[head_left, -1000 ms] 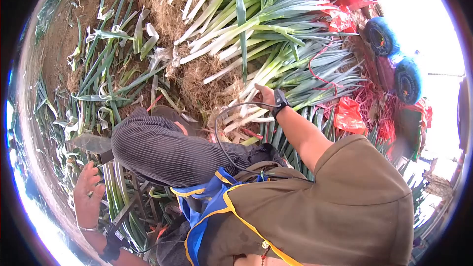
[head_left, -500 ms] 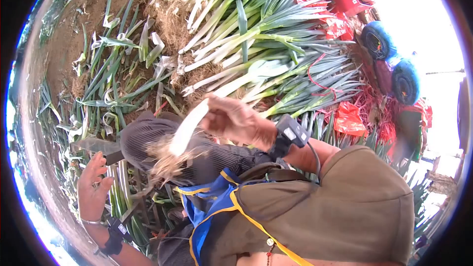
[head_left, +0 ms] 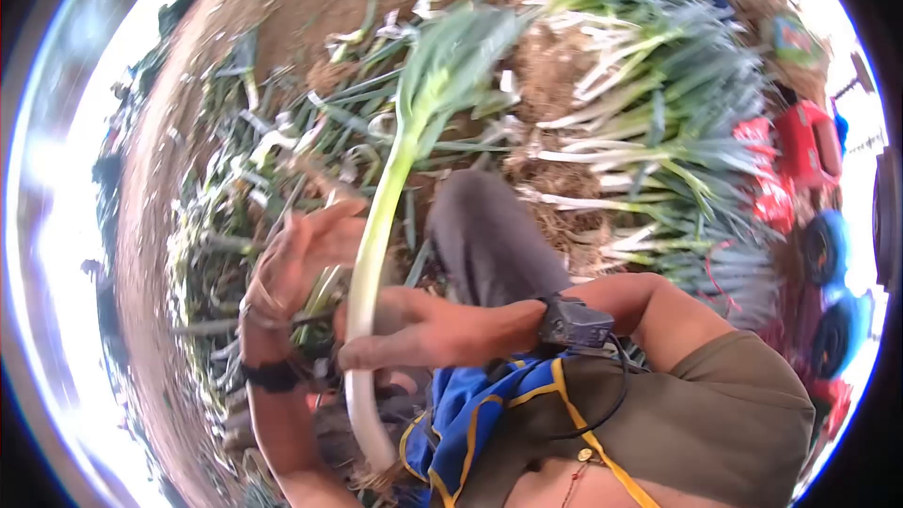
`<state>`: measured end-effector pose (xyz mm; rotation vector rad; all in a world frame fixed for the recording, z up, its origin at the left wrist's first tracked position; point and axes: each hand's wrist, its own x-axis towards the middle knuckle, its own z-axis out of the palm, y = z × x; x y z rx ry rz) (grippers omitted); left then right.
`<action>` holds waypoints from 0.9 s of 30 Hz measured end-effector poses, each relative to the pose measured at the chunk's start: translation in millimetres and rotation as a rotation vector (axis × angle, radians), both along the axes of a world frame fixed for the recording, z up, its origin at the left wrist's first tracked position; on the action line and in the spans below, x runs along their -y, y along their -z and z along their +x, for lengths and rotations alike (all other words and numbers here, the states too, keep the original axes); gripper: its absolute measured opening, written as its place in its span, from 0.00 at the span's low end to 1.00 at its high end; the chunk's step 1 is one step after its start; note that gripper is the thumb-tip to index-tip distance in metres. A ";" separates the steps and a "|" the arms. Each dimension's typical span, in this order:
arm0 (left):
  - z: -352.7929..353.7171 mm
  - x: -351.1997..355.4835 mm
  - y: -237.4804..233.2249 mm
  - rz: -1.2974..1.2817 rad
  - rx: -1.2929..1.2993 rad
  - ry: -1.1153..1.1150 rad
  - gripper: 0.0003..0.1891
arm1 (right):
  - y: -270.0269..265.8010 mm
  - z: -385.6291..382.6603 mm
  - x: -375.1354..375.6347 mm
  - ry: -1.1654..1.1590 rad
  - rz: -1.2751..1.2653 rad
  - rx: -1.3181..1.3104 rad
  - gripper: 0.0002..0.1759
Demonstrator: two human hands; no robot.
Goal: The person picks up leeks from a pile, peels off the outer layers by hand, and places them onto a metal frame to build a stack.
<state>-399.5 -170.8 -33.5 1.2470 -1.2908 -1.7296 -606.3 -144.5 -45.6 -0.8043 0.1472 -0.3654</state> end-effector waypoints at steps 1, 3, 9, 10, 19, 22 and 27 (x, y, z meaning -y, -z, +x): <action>1.9 1.3 5.0 0.001 -0.089 -0.015 0.43 | 8.4 9.6 1.6 -0.027 -0.065 -0.033 0.13; 3.7 1.1 -3.8 0.028 -0.210 -0.031 0.42 | 34.3 30.0 6.1 -0.001 -0.294 -0.084 0.12; 51.2 24.7 -4.9 -0.125 -0.580 -0.551 0.18 | 58.8 54.4 26.8 -0.193 -1.070 -0.397 0.13; 65.6 25.5 -9.6 -0.200 -0.626 -0.544 0.17 | 71.6 60.0 25.0 -0.186 -0.997 -0.393 0.13; 223.9 -34.9 -9.4 -0.534 -0.656 -0.954 0.23 | 100.1 94.5 88.9 -0.382 -1.116 -0.625 0.14; 270.1 -61.7 2.4 -0.531 -0.626 -1.237 0.26 | 105.6 118.4 118.1 -0.211 -1.326 -0.681 0.18; 354.4 -103.4 43.5 -0.489 -0.787 -1.162 0.27 | 102.8 192.1 164.0 -0.108 -1.566 -0.756 0.22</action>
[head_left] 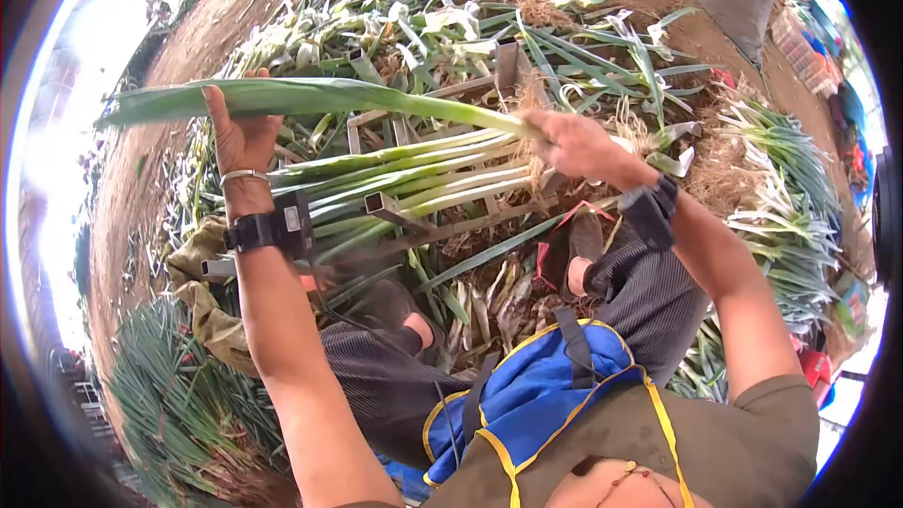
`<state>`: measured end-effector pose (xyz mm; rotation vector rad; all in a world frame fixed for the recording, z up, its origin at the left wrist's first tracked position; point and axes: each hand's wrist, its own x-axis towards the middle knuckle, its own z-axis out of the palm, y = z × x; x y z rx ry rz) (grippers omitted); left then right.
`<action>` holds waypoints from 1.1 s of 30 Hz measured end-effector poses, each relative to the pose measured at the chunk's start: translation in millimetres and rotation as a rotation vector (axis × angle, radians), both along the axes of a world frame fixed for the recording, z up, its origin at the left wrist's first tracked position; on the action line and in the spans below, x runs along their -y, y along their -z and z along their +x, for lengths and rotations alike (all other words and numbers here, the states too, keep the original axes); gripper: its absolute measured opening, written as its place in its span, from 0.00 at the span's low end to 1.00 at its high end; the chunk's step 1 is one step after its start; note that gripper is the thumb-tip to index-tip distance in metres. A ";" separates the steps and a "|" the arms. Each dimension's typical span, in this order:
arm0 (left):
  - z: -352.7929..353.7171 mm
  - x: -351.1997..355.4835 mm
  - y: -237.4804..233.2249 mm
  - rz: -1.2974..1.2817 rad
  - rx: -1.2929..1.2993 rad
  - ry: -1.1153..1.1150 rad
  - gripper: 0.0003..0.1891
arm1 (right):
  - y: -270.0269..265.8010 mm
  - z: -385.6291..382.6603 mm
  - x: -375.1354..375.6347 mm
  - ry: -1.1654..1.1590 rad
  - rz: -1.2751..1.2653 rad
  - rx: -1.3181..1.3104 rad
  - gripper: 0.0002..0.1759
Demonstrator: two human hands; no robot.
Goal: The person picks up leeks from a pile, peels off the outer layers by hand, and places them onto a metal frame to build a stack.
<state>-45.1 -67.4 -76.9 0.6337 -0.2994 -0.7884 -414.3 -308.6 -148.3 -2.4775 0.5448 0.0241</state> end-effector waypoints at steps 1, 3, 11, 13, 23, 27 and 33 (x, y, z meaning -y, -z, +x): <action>9.1 -3.7 6.0 0.071 -0.067 -0.071 0.27 | 3.9 14.6 5.6 -0.037 -0.059 0.069 0.22; 24.6 -4.6 21.6 0.203 -0.098 -0.169 0.25 | 18.3 45.3 15.0 -0.082 -0.111 0.131 0.23; 93.1 5.0 116.3 0.641 -0.274 -0.482 0.15 | 106.3 137.0 16.6 0.041 -0.373 0.211 0.18; 113.1 8.3 153.3 0.714 -0.319 -0.526 0.12 | 116.5 152.3 15.0 0.056 -0.463 0.206 0.18; 141.9 -12.8 264.4 0.872 -0.352 -0.600 0.09 | 188.6 171.6 3.6 0.131 -0.267 0.140 0.17; 139.9 -12.6 269.9 0.934 -0.268 -0.660 0.09 | 207.6 177.4 12.2 0.143 -0.222 0.199 0.15; 134.2 -25.6 262.1 1.034 -0.195 -0.596 0.10 | 222.1 192.1 20.8 0.108 -0.166 0.207 0.12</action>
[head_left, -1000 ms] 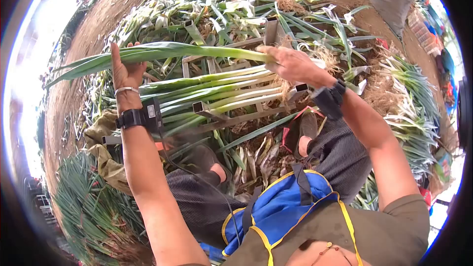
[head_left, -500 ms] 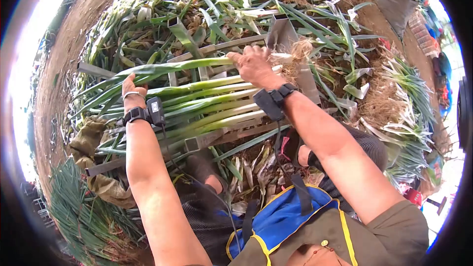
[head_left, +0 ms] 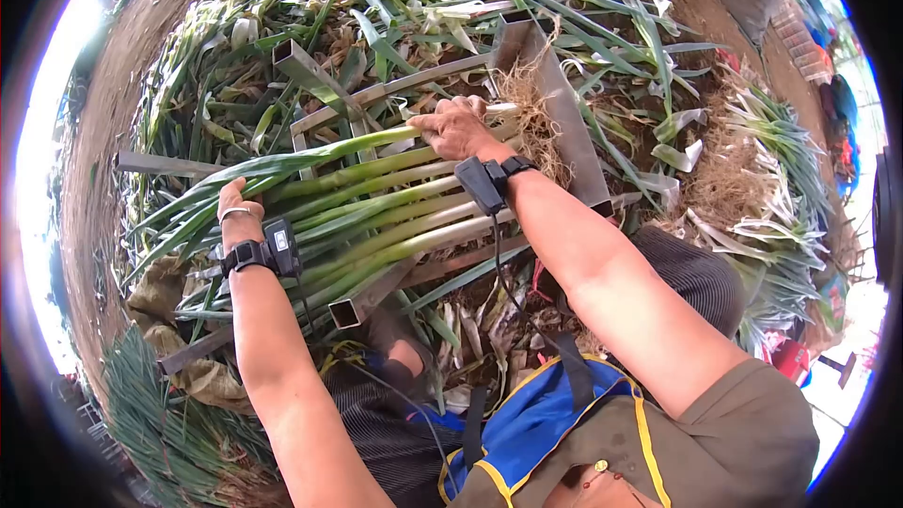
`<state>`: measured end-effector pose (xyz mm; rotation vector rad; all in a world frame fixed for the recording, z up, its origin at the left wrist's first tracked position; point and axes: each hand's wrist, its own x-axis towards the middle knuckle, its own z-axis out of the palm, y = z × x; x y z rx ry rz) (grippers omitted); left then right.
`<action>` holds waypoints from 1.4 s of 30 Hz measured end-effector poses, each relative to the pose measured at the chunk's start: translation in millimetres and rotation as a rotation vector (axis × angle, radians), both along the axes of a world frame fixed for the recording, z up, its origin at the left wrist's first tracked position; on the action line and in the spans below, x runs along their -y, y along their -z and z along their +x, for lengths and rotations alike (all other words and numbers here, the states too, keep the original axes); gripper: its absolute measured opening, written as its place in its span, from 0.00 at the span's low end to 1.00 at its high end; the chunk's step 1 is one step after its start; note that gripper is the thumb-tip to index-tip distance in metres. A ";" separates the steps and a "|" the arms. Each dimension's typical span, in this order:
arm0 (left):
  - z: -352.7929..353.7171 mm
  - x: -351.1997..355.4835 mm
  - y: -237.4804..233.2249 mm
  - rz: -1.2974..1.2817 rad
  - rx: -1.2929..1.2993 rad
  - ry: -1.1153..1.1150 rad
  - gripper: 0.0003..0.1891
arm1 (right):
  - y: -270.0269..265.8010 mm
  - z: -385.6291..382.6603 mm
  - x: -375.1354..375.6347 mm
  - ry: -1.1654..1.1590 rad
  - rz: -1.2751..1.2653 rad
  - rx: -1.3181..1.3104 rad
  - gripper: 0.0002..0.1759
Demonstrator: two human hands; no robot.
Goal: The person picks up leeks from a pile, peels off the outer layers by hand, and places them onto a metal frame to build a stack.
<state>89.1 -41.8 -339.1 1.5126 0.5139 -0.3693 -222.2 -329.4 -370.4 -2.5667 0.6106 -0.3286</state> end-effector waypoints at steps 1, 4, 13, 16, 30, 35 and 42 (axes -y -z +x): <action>0.0 1.2 0.6 -0.010 -0.010 -0.032 0.10 | 3.1 0.3 0.7 0.004 0.002 -0.001 0.12; 5.1 6.4 1.4 0.049 -0.015 -0.068 0.09 | 5.3 -0.5 2.6 -0.042 0.042 -0.095 0.14; -8.0 30.6 -16.1 0.278 -0.017 -0.207 0.23 | -7.3 -13.4 -26.8 0.066 0.029 -0.320 0.23; -42.6 69.8 -26.6 1.036 0.302 -0.407 0.40 | -4.1 -15.0 -28.5 0.103 0.007 -0.264 0.22; -162.8 75.4 -25.2 1.170 1.230 1.349 0.20 | -10.2 -19.0 -27.1 0.058 0.049 -0.277 0.23; -161.9 77.5 -23.4 1.213 1.249 1.341 0.20 | -4.6 -12.4 -24.6 0.076 0.155 -0.271 0.28; -124.6 77.4 -6.9 1.137 1.373 1.425 0.19 | -166.1 -68.1 -26.8 -0.202 -0.140 0.207 0.27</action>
